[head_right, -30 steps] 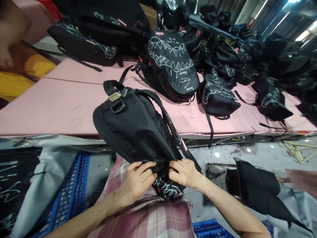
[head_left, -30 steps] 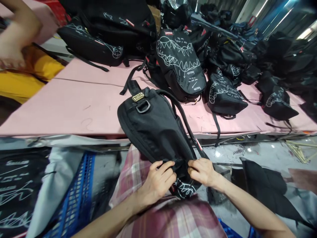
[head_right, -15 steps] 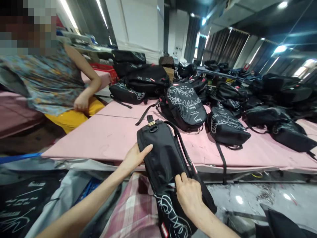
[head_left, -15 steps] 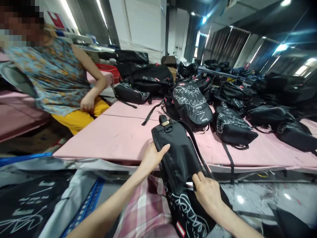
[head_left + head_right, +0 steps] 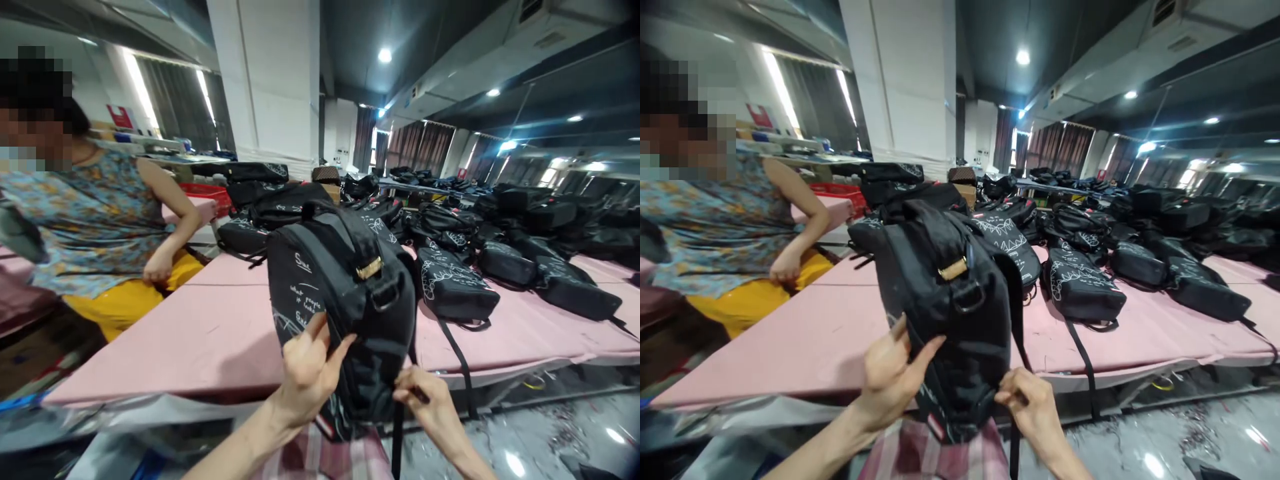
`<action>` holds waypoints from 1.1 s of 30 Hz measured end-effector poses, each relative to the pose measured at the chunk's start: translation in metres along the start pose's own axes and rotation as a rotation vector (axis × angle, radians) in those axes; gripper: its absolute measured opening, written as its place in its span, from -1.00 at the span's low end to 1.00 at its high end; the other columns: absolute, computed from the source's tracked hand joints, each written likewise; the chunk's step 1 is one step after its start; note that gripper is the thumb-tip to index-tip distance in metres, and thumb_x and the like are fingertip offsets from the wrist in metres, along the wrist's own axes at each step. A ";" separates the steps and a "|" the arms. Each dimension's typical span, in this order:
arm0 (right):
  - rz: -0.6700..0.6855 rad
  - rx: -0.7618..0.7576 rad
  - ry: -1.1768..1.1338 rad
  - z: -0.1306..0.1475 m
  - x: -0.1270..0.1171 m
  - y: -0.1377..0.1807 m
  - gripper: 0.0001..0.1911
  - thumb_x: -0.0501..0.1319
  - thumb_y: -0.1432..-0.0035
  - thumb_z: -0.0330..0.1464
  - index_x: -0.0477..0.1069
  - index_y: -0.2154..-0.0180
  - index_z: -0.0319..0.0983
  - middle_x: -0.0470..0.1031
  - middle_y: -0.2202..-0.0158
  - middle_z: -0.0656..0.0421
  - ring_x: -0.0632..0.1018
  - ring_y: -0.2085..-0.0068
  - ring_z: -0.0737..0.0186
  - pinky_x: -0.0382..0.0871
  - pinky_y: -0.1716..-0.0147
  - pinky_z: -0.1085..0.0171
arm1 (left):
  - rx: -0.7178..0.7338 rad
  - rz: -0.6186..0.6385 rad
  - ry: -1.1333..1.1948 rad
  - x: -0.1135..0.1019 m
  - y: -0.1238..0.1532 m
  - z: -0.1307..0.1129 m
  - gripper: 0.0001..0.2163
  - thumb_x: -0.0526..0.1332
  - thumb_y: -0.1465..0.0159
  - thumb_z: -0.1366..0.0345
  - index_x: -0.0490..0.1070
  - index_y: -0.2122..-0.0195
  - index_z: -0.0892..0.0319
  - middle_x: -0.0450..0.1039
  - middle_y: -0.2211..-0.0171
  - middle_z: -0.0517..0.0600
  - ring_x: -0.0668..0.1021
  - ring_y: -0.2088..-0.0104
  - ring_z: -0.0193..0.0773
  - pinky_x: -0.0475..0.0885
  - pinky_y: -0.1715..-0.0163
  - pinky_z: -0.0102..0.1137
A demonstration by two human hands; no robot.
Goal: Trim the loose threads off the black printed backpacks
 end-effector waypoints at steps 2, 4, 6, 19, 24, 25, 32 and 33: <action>-0.110 0.113 -0.051 -0.008 -0.006 -0.015 -0.81 0.19 -0.10 -0.39 0.31 0.55 -0.23 0.43 0.46 0.17 0.46 0.43 0.30 0.31 0.47 0.37 | -0.008 0.020 -0.011 0.015 0.015 0.014 -0.84 0.13 -0.23 0.36 0.38 0.18 0.27 0.48 0.34 0.06 0.54 0.39 -0.30 0.44 0.44 -0.48; -0.213 0.099 -0.051 -0.002 -0.013 -0.034 -0.84 0.17 -0.12 -0.37 0.34 0.50 -0.23 0.41 0.45 0.17 0.45 0.41 0.29 0.32 0.44 0.35 | -0.091 0.041 -0.040 0.027 0.026 0.030 -0.85 0.11 -0.25 0.35 0.38 0.20 0.28 0.45 0.38 0.05 0.51 0.45 -0.33 0.43 0.47 -0.48; -0.223 0.015 -0.015 0.013 -0.015 -0.056 -0.92 0.16 -0.13 -0.35 0.39 0.38 -0.21 0.40 0.41 0.17 0.42 0.43 0.32 0.30 0.44 0.34 | -0.157 0.055 -0.061 0.031 0.030 0.041 -0.86 0.11 -0.25 0.34 0.39 0.28 0.29 0.39 0.45 0.01 0.48 0.49 -0.34 0.41 0.49 -0.47; -0.162 -0.029 0.122 0.046 0.006 -0.142 -0.81 0.16 -0.11 -0.37 0.31 0.54 -0.22 0.36 0.50 0.25 0.41 0.45 0.36 0.25 0.44 0.37 | -0.061 0.047 -0.109 0.030 0.033 0.043 -0.83 0.12 -0.24 0.33 0.34 0.19 0.31 0.42 0.35 0.08 0.52 0.43 -0.29 0.45 0.46 -0.46; -0.082 -0.086 0.328 0.059 0.001 -0.164 -0.76 0.30 0.02 -0.25 0.41 0.28 -0.19 0.44 0.28 0.16 0.48 0.28 0.22 0.31 0.28 0.29 | -0.034 0.053 -0.143 0.034 0.034 0.039 -0.84 0.13 -0.24 0.34 0.33 0.19 0.29 0.41 0.36 0.07 0.52 0.44 -0.29 0.46 0.47 -0.45; -0.044 -0.088 0.366 0.060 0.001 -0.168 -0.74 0.30 0.03 -0.24 0.42 0.26 -0.19 0.45 0.27 0.16 0.49 0.26 0.21 0.31 0.26 0.28 | -0.040 0.046 -0.146 0.034 0.034 0.039 -0.85 0.12 -0.25 0.33 0.33 0.19 0.28 0.41 0.37 0.07 0.52 0.45 -0.30 0.46 0.47 -0.46; -0.005 -0.115 0.360 0.054 -0.005 -0.178 -0.87 0.14 -0.10 -0.37 0.43 0.30 -0.21 0.50 0.31 0.16 0.51 0.27 0.22 0.30 0.27 0.29 | -0.058 0.044 -0.186 0.033 0.036 0.039 -0.85 0.11 -0.26 0.31 0.34 0.25 0.30 0.41 0.41 0.07 0.52 0.48 -0.30 0.46 0.50 -0.45; -0.033 -0.111 0.359 0.053 -0.005 -0.178 -0.87 0.13 -0.10 -0.36 0.43 0.32 -0.21 0.50 0.32 0.15 0.51 0.29 0.22 0.30 0.28 0.29 | -0.056 0.039 -0.196 0.032 0.037 0.038 -0.85 0.11 -0.26 0.31 0.35 0.25 0.30 0.42 0.39 0.08 0.52 0.47 -0.29 0.46 0.49 -0.45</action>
Point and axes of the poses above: each hand's wrist, its own y-axis away from the middle knuckle, its own x-axis out of the palm, z = x × y, the point moved 3 cm from there along -y, towards the middle knuckle
